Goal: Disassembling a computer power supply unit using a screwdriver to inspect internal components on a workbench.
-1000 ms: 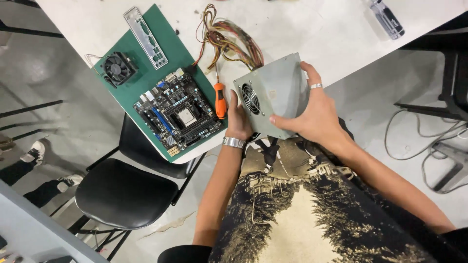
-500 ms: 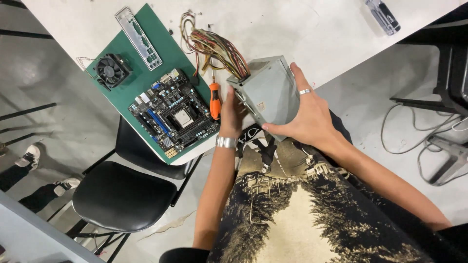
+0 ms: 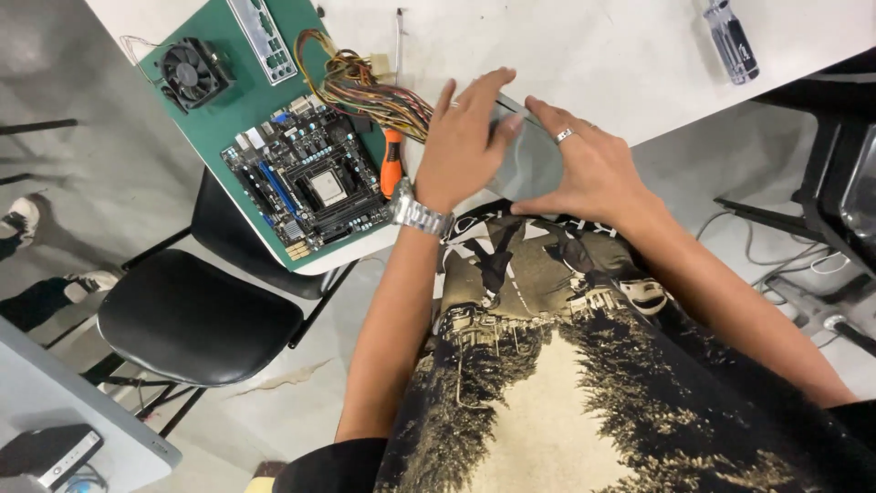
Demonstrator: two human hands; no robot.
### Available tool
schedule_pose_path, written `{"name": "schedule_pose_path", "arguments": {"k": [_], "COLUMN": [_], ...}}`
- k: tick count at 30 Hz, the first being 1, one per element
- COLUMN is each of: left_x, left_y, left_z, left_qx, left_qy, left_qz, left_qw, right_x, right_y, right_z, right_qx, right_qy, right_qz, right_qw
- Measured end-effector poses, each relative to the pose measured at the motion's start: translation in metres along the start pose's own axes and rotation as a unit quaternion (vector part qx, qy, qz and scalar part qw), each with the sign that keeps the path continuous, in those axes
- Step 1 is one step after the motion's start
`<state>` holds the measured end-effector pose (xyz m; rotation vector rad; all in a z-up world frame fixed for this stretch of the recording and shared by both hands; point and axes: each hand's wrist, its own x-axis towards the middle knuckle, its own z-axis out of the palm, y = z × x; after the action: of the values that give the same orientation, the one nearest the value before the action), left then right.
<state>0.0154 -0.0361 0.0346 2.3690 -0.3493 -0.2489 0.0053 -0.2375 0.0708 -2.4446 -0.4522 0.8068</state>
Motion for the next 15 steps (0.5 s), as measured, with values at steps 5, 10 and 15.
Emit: {"name": "schedule_pose_path", "arguments": {"k": [5, 10, 15], "left_x": [0.008, 0.009, 0.006], "left_y": [-0.012, -0.024, -0.041], "left_z": [-0.020, -0.018, -0.013], "left_qx": [-0.144, -0.182, -0.215], "left_qy": [-0.049, -0.063, -0.047], "left_qz": [-0.056, -0.074, -0.104], "left_qw": [0.987, 0.978, 0.970], "right_x": [0.008, 0.007, 0.009], "right_y": [0.035, 0.045, 0.045], "right_z": [0.008, 0.023, 0.025], "right_qx": [0.256, 0.408, 0.464], "right_qy": [0.007, 0.039, 0.043], "right_qz": [0.017, -0.004, -0.040], "right_qw": [0.966, 0.912, 0.884]}}
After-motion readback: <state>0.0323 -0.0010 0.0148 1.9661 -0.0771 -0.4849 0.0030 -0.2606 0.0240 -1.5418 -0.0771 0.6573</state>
